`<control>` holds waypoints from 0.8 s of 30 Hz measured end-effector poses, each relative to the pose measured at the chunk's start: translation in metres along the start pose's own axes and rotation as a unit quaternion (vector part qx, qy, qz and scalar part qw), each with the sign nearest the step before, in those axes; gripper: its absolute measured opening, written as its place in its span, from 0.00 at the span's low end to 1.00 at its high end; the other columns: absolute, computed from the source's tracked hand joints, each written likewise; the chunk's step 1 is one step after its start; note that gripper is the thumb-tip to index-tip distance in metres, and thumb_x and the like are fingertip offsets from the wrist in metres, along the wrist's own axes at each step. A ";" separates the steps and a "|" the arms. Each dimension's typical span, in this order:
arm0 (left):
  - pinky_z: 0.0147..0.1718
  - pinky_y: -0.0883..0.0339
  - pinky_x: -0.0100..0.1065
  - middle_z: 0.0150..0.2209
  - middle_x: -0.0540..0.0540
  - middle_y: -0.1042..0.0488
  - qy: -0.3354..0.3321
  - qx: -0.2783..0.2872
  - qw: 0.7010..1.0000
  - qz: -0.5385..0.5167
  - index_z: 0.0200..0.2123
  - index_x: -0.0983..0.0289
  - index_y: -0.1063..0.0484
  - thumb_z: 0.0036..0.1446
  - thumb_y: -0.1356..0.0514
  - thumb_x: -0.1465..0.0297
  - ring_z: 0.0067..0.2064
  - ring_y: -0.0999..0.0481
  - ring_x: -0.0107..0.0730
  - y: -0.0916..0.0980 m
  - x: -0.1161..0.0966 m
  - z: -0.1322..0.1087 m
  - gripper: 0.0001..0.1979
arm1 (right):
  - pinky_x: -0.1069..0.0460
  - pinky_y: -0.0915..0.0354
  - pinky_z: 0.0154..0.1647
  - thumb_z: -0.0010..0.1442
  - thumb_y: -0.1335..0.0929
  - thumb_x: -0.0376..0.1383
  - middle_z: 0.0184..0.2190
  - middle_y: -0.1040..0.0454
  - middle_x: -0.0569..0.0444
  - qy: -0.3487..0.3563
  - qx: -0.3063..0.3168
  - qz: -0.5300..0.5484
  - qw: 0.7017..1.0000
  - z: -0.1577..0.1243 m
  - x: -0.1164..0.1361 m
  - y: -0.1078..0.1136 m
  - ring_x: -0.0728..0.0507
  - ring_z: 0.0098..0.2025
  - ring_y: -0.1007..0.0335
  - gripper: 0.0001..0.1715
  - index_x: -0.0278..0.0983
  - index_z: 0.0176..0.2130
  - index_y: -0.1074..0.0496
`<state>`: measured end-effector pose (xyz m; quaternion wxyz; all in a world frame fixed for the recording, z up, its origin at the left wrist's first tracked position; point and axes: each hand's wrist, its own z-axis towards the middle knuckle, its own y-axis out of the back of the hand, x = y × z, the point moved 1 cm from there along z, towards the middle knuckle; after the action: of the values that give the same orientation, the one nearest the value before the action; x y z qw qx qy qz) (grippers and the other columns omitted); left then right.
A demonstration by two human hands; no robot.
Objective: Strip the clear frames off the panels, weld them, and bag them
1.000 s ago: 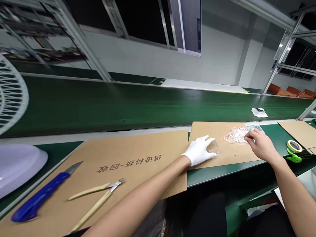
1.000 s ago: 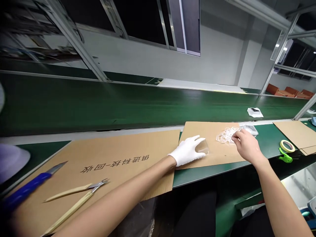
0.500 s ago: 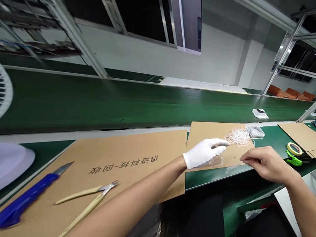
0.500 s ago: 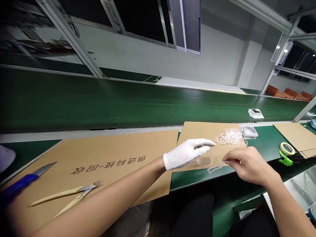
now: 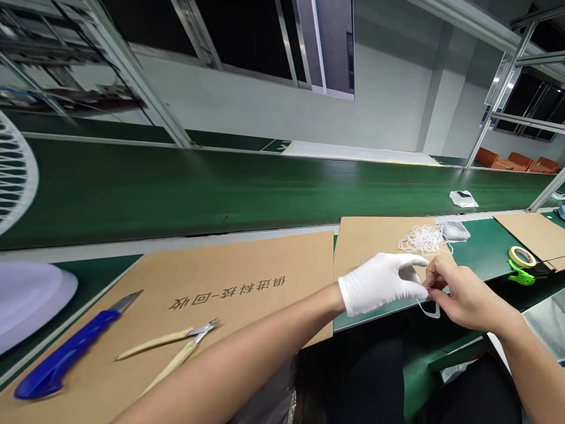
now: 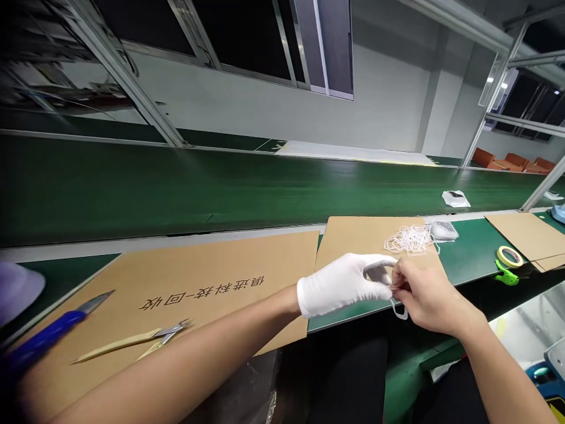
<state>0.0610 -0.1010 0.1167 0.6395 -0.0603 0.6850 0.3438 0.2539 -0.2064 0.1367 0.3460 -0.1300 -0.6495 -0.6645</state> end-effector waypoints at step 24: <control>0.43 0.24 0.36 0.39 0.52 0.14 0.162 -0.245 0.956 0.010 0.38 0.60 0.17 0.58 0.35 0.60 0.41 0.17 0.40 0.031 0.090 -0.032 0.11 | 0.45 0.28 0.44 0.66 0.27 0.59 0.35 0.19 0.50 -0.122 -0.093 0.257 0.954 0.070 -0.094 -0.087 0.40 0.40 0.24 0.27 0.38 0.40 0.20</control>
<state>0.0028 -0.0633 0.0446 0.4821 -0.2633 0.6744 0.4934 0.2482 -0.1193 0.0193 0.4096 -0.4040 -0.5671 -0.5894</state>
